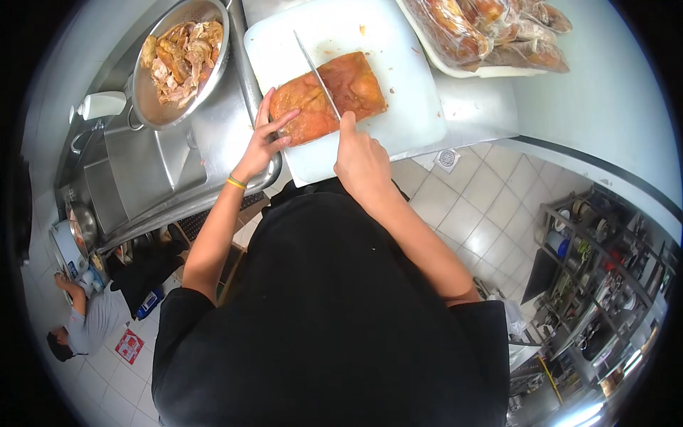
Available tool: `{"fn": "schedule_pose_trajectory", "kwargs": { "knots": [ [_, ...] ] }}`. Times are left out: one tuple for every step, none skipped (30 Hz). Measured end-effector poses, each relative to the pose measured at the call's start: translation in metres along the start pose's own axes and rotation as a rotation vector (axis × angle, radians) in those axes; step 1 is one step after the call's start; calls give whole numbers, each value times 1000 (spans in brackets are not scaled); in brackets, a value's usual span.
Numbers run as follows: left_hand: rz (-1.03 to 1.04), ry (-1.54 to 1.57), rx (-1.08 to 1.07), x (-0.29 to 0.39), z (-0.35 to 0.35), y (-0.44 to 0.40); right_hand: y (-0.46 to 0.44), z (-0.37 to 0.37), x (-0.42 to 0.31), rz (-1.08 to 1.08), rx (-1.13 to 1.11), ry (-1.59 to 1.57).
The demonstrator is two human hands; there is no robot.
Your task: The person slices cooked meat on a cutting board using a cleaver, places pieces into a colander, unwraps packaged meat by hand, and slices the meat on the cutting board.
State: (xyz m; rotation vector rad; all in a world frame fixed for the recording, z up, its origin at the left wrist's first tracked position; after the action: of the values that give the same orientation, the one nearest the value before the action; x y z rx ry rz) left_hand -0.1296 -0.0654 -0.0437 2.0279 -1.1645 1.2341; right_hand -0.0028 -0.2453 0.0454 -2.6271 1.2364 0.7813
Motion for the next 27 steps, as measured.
{"fn": "schedule_pose_trajectory", "kwargs": {
  "knots": [
    [10, 9, 3, -1, 0, -1, 1, 3, 1, -4, 0, 1],
    [10, 10, 8, -2, 0, -1, 4, 8, 4, 14, 0, -2],
    [11, -3, 6, -1, 0, -1, 6, 10, 6, 34, -1, -4],
    [14, -17, 4, -1, 0, -1, 7, 12, 7, 30, -2, -2],
    [15, -18, 8, 0, -1, -2, 7, 12, 7, 30, 5, -14],
    [0, -6, -1, 2, -1, -2, 7, 13, 7, 33, 11, -28],
    [-15, 5, -12, 3, -2, -1, 7, 13, 7, 33, 12, -31],
    [-14, 2, -13, 4, -2, -2, 6, 13, 8, 39, 4, -26],
    [-29, 17, -20, 6, -2, -2, 6, 13, 8, 44, -6, -20],
    [-44, 33, -27, 7, -2, -2, 6, 13, 7, 44, -7, -20],
    [-45, 34, -26, 7, -2, -3, 6, 12, 6, 45, -7, -10],
    [-44, 37, -28, 8, -1, -3, 6, 12, 6, 47, -8, 0],
    [-44, 41, -29, 8, -1, -3, 5, 11, 5, 45, -11, 1],
    [-47, 41, -27, 7, 0, -3, 5, 9, 3, 54, -17, 11],
    [-37, 42, -19, 7, 0, -4, 5, 9, 3, 64, -22, 19],
    [-26, 43, -11, 6, 0, -4, 5, 10, 3, 65, -25, 20],
    [-28, 43, -12, 5, 0, -4, 4, 11, 4, 50, -12, 24],
    [-15, 33, -11, 4, 0, -5, 4, 9, 4, 36, 1, 29],
    [-2, 21, -10, 4, 0, -4, 4, 6, 3, 36, -1, 30],
    [-5, 20, -6, 4, 0, -4, 3, 0, 1, 43, 7, 15],
    [-11, 3, -18, 5, 0, -4, 0, -4, -1, 45, 16, -4],
    [-17, -16, -30, 6, -2, -5, -3, -6, -2, 36, 14, -9],
    [-20, -20, -25, 8, -3, -6, -5, -7, -1, 37, 0, -9],
    [-40, -44, -35, 10, -3, -6, -6, -7, -1, 42, -13, -6],
    [-60, -68, -49, 11, -3, -7, -4, -4, 0, 42, -14, -7],
    [-61, -67, -49, 12, -3, -7, -1, 2, 3, 56, -27, 13],
    [-61, -79, -53, 12, -3, -8, 2, 6, 4, 70, -40, 33]
  ]
}}
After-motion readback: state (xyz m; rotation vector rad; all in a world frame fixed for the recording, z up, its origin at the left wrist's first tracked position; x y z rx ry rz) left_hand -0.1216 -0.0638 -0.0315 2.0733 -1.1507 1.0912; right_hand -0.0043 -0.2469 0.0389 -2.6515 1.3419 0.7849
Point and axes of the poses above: each hand's wrist, its own y-axis away from the middle knuckle, its own z-axis out of the palm, x = y × z, the point moved 3 cm from there along -y, towards the middle knuckle, and after that the axes turned 14 degrees about x, right-handed, at the moved point
